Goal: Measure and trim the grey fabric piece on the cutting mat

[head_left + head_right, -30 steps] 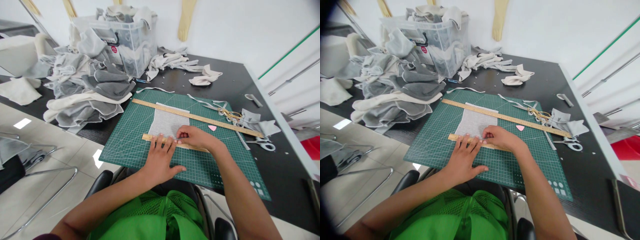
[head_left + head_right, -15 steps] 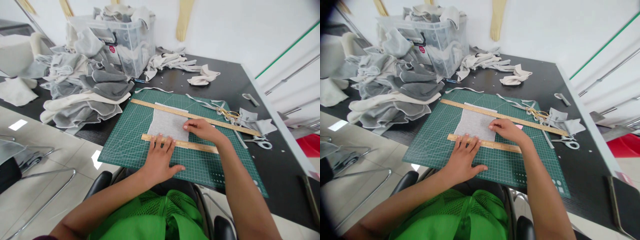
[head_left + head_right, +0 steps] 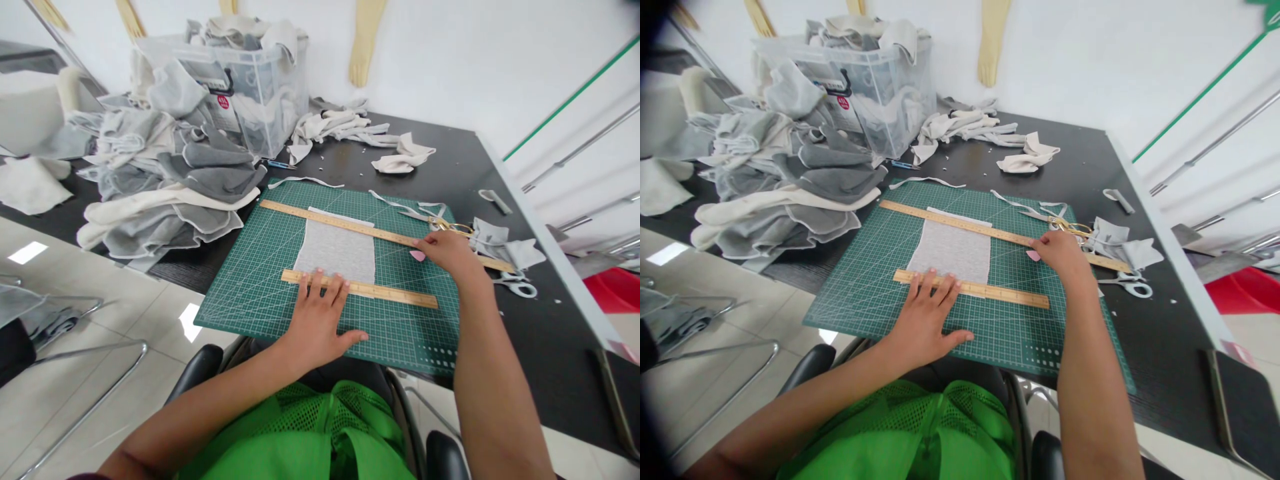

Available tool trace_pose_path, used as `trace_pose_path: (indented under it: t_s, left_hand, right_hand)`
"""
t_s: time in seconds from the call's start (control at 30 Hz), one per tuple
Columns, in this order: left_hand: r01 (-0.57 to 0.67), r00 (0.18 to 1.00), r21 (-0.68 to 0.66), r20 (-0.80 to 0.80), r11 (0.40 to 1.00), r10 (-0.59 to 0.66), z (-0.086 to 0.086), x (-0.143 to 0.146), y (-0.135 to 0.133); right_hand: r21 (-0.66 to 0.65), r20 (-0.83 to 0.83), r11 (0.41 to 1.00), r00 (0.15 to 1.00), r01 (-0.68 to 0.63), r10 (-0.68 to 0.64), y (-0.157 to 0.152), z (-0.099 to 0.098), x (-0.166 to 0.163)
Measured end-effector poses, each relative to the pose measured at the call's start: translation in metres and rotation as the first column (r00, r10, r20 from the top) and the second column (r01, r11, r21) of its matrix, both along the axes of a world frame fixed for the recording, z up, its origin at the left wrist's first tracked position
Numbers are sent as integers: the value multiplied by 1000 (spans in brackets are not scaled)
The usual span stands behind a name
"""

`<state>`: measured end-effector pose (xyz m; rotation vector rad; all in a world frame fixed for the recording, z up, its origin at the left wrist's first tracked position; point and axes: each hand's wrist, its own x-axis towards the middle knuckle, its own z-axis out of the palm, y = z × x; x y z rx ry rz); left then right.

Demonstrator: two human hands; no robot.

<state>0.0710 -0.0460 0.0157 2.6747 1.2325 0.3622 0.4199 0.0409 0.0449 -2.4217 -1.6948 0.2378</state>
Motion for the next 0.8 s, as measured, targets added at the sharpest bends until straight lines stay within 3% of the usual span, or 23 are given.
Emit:
trace_pose_path:
  t_s: [0.13, 0.27, 0.47, 0.63, 0.8]
  left_hand:
    - [0, 1000, 5, -2, 1000, 0, 0, 1, 0]
    - [-4, 1000, 12, -5, 1000, 4, -1, 0, 0]
    - [-1, 1000, 0, 0, 1000, 1, -1, 0, 0]
    - [-2, 1000, -6, 7, 1000, 2, 1, -1, 0]
    - [-7, 1000, 2, 0, 1000, 7, 1, -1, 0]
  right_hand:
    - [-160, -30, 987, 999, 21, -26, 2, -5, -2]
    - [-213, 10, 977, 1000, 20, -18, 1, -6, -2]
    - [-129, 74, 992, 997, 0, 10, -4, -19, 9]
    - [-100, 25, 994, 998, -52, 55, -4, -28, 14]
    - [-159, -28, 987, 1000, 2, -7, -1, -26, 16]
